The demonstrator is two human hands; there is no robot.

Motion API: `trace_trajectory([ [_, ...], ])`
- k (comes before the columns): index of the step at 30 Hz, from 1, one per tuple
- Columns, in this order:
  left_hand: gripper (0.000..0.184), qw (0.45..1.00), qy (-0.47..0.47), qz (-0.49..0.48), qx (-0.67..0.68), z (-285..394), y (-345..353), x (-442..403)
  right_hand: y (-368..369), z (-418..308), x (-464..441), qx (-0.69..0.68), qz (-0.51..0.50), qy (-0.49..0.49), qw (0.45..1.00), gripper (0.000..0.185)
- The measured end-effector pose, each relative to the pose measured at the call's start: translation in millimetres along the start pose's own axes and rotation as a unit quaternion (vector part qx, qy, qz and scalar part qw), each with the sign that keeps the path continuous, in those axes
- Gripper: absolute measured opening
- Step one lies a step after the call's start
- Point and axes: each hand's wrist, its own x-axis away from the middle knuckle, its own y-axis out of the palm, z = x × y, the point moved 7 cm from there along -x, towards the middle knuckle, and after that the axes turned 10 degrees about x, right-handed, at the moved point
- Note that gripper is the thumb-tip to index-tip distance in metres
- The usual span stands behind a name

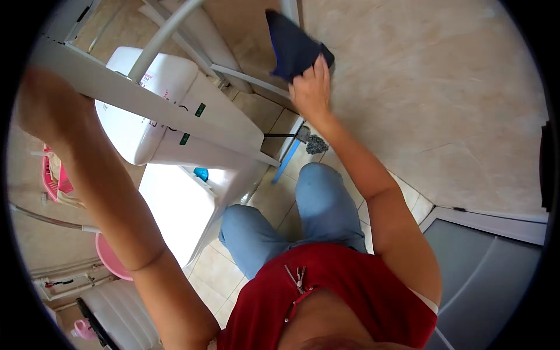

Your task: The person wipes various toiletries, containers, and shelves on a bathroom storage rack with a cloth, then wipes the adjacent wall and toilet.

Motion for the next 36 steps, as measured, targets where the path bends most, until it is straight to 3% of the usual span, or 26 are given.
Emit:
trace_trajectory([
  [3, 0.043, 0.999, 0.041, 0.008, -0.009, -5, -6, -2, 39, 26, -8, -0.008, 0.017, -0.034, 0.999, 0.040],
  [4, 0.037, 0.994, 0.097, 0.006, -0.047, -8, -14, -9, 56, 33, 8, -0.026, 0.014, -0.039, 0.999, 0.043],
  [5, 0.032, 0.965, 0.214, -0.008, -0.149, -12, -25, -16, 70, 38, 25, -0.046, 0.010, -0.042, 0.998, 0.045],
  [6, 0.026, 0.940, 0.277, -0.003, -0.198, -11, -25, -7, 83, 42, 43, -0.068, -0.047, -0.051, 0.995, 0.053],
  [9, 0.023, 0.992, 0.083, 0.065, 0.062, -11, -6, 32, 109, 58, 105, -0.039, -0.116, -0.084, 0.989, 0.035],
  [11, 0.036, 0.993, 0.103, 0.027, 0.043, -25, 2, 52, 124, 62, 139, 0.007, -0.218, -0.130, 0.967, 0.021],
  [16, 0.041, 0.991, 0.111, 0.001, 0.073, -34, 20, 96, 35, 34, 64, -0.042, -0.021, -0.127, 0.991, 0.010],
  [18, 0.044, 0.996, 0.049, -0.047, 0.059, -38, 20, 99, -12, 29, 7, -0.040, 0.063, -0.062, 0.995, 0.016],
  [20, 0.047, 0.996, 0.016, -0.087, 0.001, -44, 13, 102, -63, 20, -45, -0.005, 0.197, -0.069, 0.978, 0.023],
  [21, 0.049, 0.993, 0.016, -0.104, -0.050, -51, 6, 104, -61, 23, -65, 0.027, 0.197, -0.079, 0.977, 0.031],
  [22, 0.051, 0.988, 0.017, -0.119, -0.100, -52, 3, 106, -52, 22, -77, 0.031, 0.159, -0.080, 0.984, 0.035],
  [25, 0.043, 0.965, -0.134, -0.222, -0.031, -55, 4, 119, -11, 31, -69, 0.027, 0.092, -0.139, 0.986, 0.051],
  [26, 0.046, 0.962, -0.128, -0.240, -0.035, -53, 4, 119, 5, 38, -50, 0.008, 0.040, -0.129, 0.991, 0.050],
  [28, 0.053, 0.953, -0.116, -0.275, -0.045, -56, 1, 117, 16, 43, -16, 0.070, -0.005, -0.212, 0.975, 0.052],
  [29, 0.051, 0.949, -0.114, -0.294, -0.032, -56, 0, 115, 22, 48, 9, 0.093, -0.058, -0.258, 0.960, 0.051],
  [30, 0.050, 0.943, -0.111, -0.313, -0.020, -55, -2, 113, 42, 62, 35, 0.102, -0.101, -0.274, 0.951, 0.034],
  [32, 0.042, 0.937, -0.124, -0.327, 0.002, -52, -5, 108, 29, 70, 56, 0.135, -0.100, -0.346, 0.923, 0.019],
  [35, 0.042, 0.920, -0.153, -0.357, -0.049, -49, -3, 98, 5, 79, 45, 0.131, -0.172, -0.383, 0.898, 0.016],
  [36, 0.042, 0.936, -0.144, -0.322, -0.021, -53, -4, 99, -9, 84, 29, 0.132, -0.132, -0.389, 0.902, 0.015],
])
